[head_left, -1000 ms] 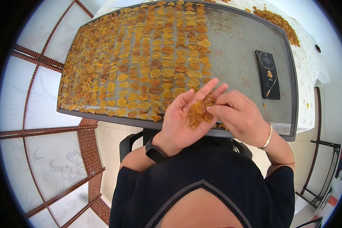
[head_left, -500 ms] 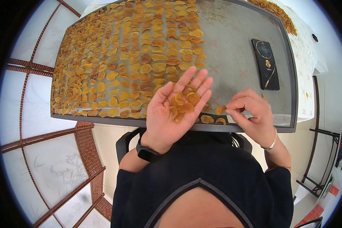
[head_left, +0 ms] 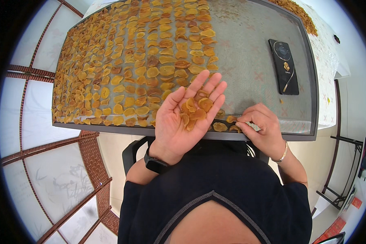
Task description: The person arranges dried apricot slices on a metal tray by hand, picking up individual pieces and placing them in neat rows. The tray gradually fills as the person continues to organize the slices.
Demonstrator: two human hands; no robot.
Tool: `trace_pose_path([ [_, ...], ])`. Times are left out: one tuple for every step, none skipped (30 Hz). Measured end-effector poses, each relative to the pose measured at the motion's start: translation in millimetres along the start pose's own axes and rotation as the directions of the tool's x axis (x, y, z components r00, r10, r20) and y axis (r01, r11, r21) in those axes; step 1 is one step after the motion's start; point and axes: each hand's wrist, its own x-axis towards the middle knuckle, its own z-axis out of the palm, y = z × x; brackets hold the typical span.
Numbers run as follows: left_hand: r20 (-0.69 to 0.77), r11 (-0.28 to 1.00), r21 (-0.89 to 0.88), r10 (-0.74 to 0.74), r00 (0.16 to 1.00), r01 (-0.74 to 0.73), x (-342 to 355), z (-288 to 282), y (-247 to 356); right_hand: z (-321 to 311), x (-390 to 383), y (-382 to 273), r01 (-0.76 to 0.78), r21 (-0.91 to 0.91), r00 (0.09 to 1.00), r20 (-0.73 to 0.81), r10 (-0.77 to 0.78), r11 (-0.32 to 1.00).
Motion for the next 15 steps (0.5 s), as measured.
trace_pose_path([
  [0.0, 1.0, 0.002, 0.0, 1.0, 0.0, 0.0, -0.1, 0.0, -0.8, 0.0, -0.5, -0.013, 0.016, 1.0, 0.009, 0.013, 1.0],
  [0.0, 1.0, 0.005, 0.0, 1.0, 0.0, 0.1, -0.2, -0.1, -1.3, 0.2, -0.4, -0.025, 0.035, 1.0, 0.012, 0.025, 0.999],
  [0.0, 1.0, 0.007, 0.0, 1.0, 0.0, 0.2, -0.3, -0.2, -1.9, 0.4, -0.2, -0.037, 0.053, 0.999, 0.015, 0.037, 0.998],
  [-0.003, 1.0, 0.009, -0.001, 1.0, 0.001, 0.4, -0.3, -0.4, -2.4, 0.6, -0.1, -0.05, 0.072, 0.999, 0.018, 0.048, 0.996],
  [-0.006, 1.0, 0.011, -0.001, 1.0, 0.001, 0.6, -0.4, -0.7, -2.4, 1.3, -1.2, -0.063, 0.083, 0.998, 0.013, 0.062, 0.995],
  [-0.01, 1.0, 0.013, -0.001, 1.0, 0.001, 0.8, -0.4, -0.9, -1.8, 2.8, -3.1, -0.076, 0.096, 0.997, 0.008, 0.076, 0.992],
  [-0.006, 1.0, 0.022, -0.003, 1.0, 0.003, 1.0, -0.7, -1.0, -1.1, 3.9, -4.3, -0.089, 0.108, 0.996, 0.003, 0.09, 0.99],
  [-0.003, 0.999, 0.032, -0.005, 1.0, 0.005, 1.1, -1.3, -1.1, -0.6, 5.0, -4.2, -0.065, 0.084, 0.998, 0.01, 0.064, 0.994],
  [0.001, 0.999, 0.041, -0.006, 1.0, 0.006, 1.2, -1.8, -1.0, 0.0, 6.6, -3.6, -0.039, 0.062, 0.999, 0.019, 0.038, 0.997],
  [0.004, 0.999, 0.044, -0.007, 1.0, 0.007, 1.4, -2.2, -1.0, 0.3, 7.5, -3.3, -0.012, 0.039, 1.0, 0.027, 0.011, 0.999],
  [0.006, 0.999, 0.047, -0.008, 1.0, 0.008, 1.6, -2.5, -1.0, 0.4, 7.8, -3.4, -0.009, 0.034, 0.999, 0.043, 0.008, 0.999],
  [0.008, 0.999, 0.049, -0.009, 1.0, 0.009, 1.8, -2.6, -1.1, 0.4, 8.3, -3.6, -0.006, 0.028, 0.998, 0.06, 0.004, 1.0],
  [0.006, 0.999, 0.052, -0.009, 1.0, 0.008, 1.9, -2.3, -1.2, 0.4, 8.7, -3.8, -0.002, 0.023, 0.997, 0.076, 0.0, 1.0],
  [0.005, 0.999, 0.054, -0.008, 1.0, 0.008, 2.0, -2.0, -1.4, 0.7, 9.2, -4.3, -0.003, 0.019, 0.997, 0.073, 0.002, 1.0],
  [0.003, 0.998, 0.056, -0.008, 1.0, 0.008, 2.1, -1.9, -1.6, 1.1, 9.3, -5.0, -0.004, 0.014, 0.998, 0.07, 0.003, 1.0],
])
